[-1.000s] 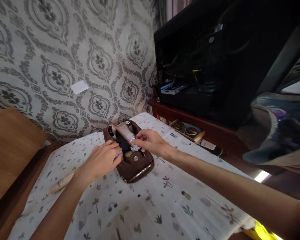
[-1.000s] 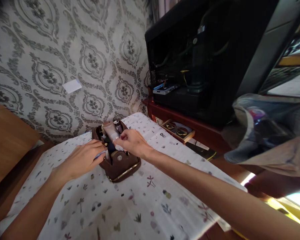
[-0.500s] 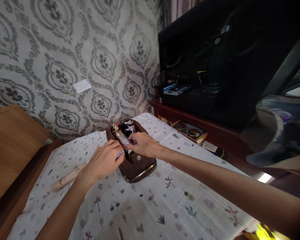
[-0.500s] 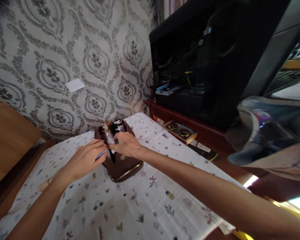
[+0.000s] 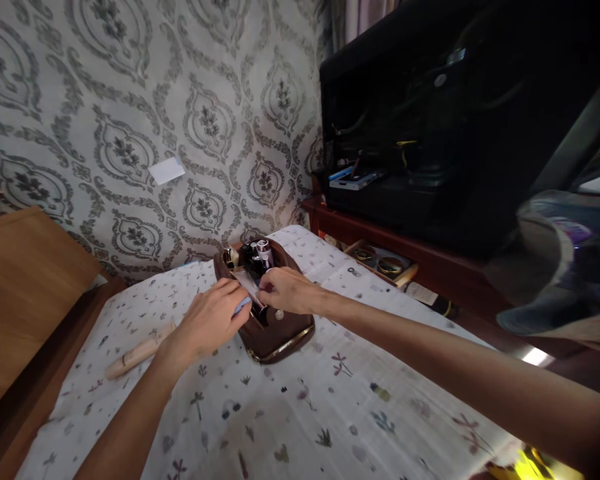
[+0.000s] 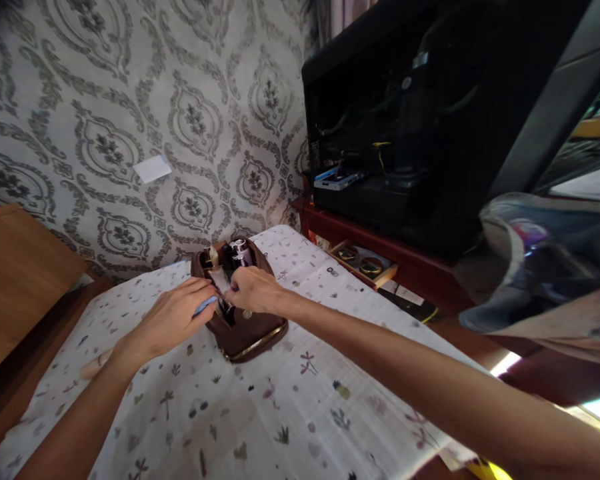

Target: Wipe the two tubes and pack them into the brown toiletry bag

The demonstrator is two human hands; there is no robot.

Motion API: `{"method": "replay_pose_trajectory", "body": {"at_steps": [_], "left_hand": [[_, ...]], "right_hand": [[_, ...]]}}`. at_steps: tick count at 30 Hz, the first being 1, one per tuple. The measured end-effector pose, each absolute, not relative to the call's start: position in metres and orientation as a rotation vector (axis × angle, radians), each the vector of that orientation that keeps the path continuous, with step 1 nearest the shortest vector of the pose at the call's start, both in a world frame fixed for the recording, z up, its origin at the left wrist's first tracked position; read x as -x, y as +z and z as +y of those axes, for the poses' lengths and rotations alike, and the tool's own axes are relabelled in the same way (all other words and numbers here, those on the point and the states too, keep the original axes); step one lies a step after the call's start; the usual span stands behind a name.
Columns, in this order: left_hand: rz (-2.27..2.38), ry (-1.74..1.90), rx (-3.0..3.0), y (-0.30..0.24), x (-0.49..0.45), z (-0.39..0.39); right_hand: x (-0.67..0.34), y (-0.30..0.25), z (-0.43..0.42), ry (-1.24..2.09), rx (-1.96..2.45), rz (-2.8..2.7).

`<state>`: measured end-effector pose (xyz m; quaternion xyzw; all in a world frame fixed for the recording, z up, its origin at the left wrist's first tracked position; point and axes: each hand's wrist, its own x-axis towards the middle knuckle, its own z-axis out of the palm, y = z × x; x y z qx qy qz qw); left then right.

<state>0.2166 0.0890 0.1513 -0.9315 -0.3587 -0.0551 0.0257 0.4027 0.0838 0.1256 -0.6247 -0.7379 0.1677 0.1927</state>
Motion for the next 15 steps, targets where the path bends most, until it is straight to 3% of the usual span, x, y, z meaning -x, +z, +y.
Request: {"method": "replay_pose_trajectory", "body": {"at_steps": [15], "left_hand": [[-1.117,-0.095,2.877,0.1506,-0.2184,0.0946]], "right_hand": [[-0.4016,0.1229,0.0897,0.517,1.683,-2.069]]}}
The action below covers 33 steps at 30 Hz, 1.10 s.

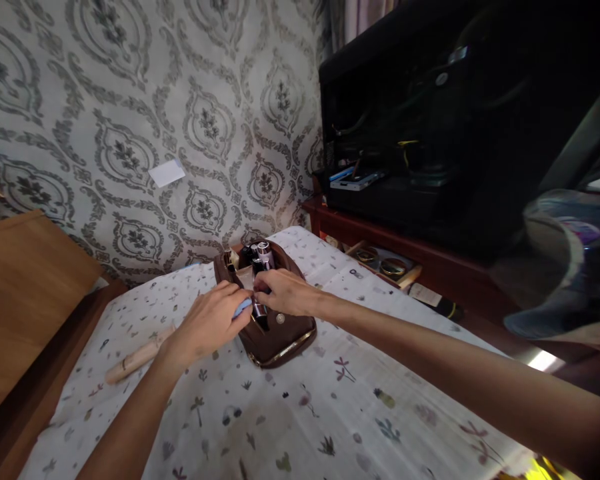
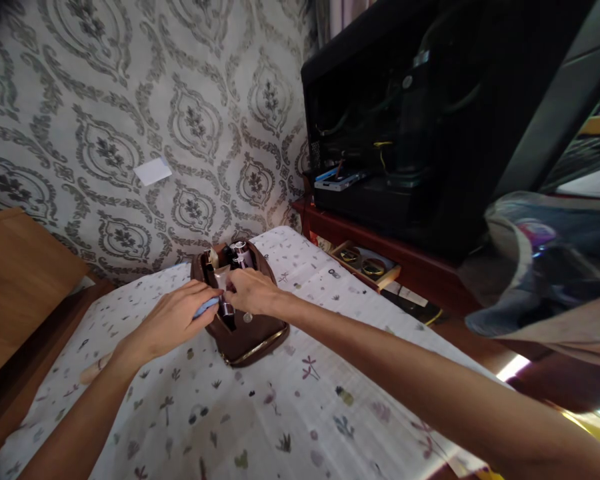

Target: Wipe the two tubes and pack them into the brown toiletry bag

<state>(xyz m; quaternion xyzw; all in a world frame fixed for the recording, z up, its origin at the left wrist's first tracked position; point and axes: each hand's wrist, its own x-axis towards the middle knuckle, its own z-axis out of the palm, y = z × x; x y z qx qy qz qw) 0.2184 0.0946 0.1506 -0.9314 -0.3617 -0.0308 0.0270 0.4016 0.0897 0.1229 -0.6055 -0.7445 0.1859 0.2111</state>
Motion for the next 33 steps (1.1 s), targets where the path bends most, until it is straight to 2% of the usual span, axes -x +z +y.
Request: {"method": "replay_pose_trajectory", "body": {"at_steps": [17,26,30,33], "left_hand": [[-1.066,-0.322,2.940,0.141,-0.210,0.101],[-1.139,-0.744,2.966,0.136,-0.204,0.097],[-1.254,-1.017,2.864,0.131,-0.187,0.089],[-1.406,-1.090,2.785,0.118,-0.164,0.083]], "right_hand": [[-0.401,0.127,0.098,0.540,1.646,-2.155],[-0.407,0.121,0.093,0.536,1.529,-1.953],[-0.412,0.107,0.088,0.483,1.420,-1.850],[-0.414,0.099,0.083,0.462,1.390,-1.837]]}}
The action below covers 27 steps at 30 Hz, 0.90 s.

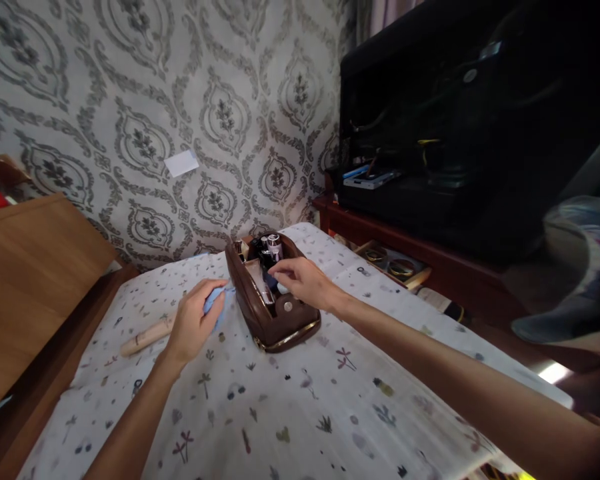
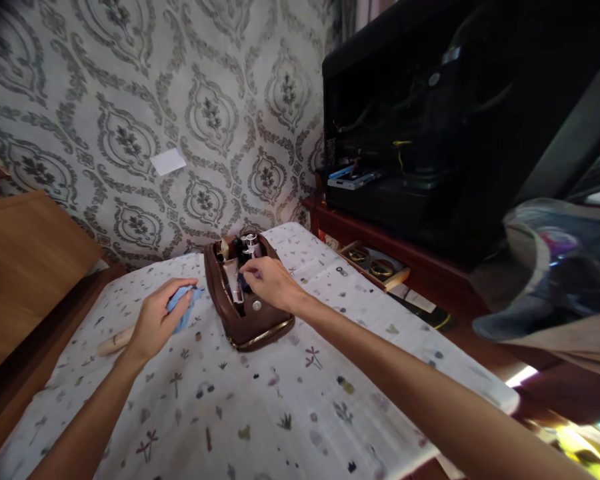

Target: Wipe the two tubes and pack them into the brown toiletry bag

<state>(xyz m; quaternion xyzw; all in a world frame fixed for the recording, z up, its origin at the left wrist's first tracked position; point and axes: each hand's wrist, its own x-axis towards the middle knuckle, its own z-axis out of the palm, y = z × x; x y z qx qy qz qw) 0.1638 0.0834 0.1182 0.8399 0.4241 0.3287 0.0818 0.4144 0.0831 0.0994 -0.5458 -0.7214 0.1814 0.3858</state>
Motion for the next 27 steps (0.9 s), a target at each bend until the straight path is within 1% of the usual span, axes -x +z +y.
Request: {"method": "replay_pose_trajectory", "body": {"at_steps": [4,8,12,17,23,27], "left_hand": [[1.422,0.950,-2.386,0.092,-0.127,0.079],[1.527,0.952,-2.292,0.072,-0.092,0.078],[1.632,0.981,-2.245,0.061,-0.062,0.076],[1.796,1.009,-2.268,0.042,-0.013,0.076],[2.374,0.776,-2.156,0.025,0.048,0.088],[2.428,0.676,-2.152,0.025,0.059,0.105]], "right_hand": [[-0.409,0.106,0.088,0.360,1.481,-1.923],[-0.390,0.124,0.118,0.217,1.588,-2.144],[-0.370,0.128,0.148,0.254,1.681,-2.318],[-0.361,0.118,0.158,0.272,1.673,-2.432],[-0.361,0.115,0.166,0.214,1.675,-2.450],[-0.368,0.115,0.164,0.115,1.574,-2.348]]}}
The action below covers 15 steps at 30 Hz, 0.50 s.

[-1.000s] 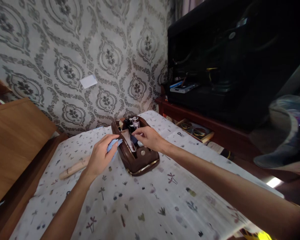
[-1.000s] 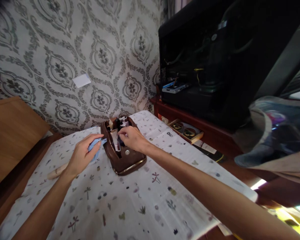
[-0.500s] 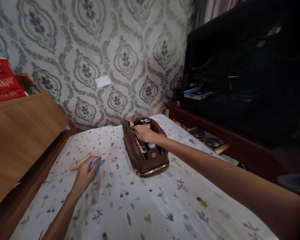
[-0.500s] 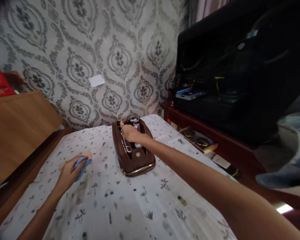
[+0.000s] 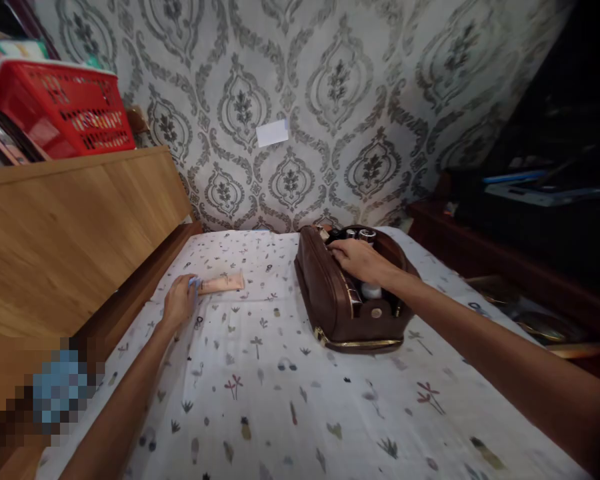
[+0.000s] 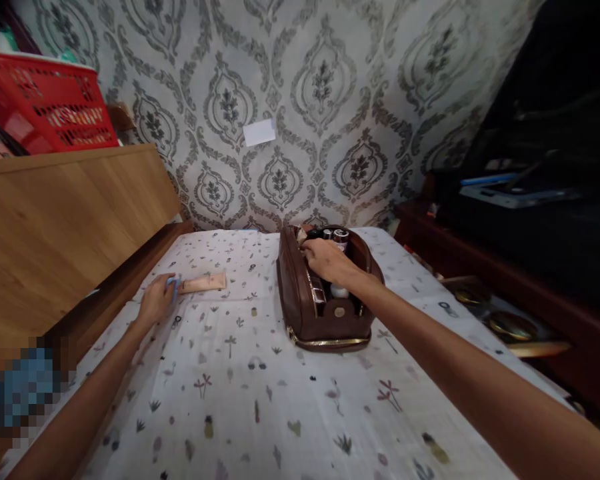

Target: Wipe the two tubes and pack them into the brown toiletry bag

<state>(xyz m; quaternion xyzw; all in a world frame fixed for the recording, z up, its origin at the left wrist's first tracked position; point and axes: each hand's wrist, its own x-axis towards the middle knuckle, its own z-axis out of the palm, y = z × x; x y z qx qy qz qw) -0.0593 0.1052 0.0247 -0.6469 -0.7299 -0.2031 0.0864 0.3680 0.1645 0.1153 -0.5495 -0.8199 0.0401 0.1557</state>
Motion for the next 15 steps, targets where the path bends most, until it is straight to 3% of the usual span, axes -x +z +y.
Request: {"method": "replay_pose_trajectory", "body": {"at_steps": [8,15], "left_hand": [[-2.282,-0.287,2.096,0.031,0.060,0.135],[-2.182,-0.346,2.345,0.061,0.049,0.122]], "right_hand": [[-0.361,0.116,0.091,0.035,1.144,-1.802],[-0.322,0.073,0.042,0.365,0.872,-1.969]]}}
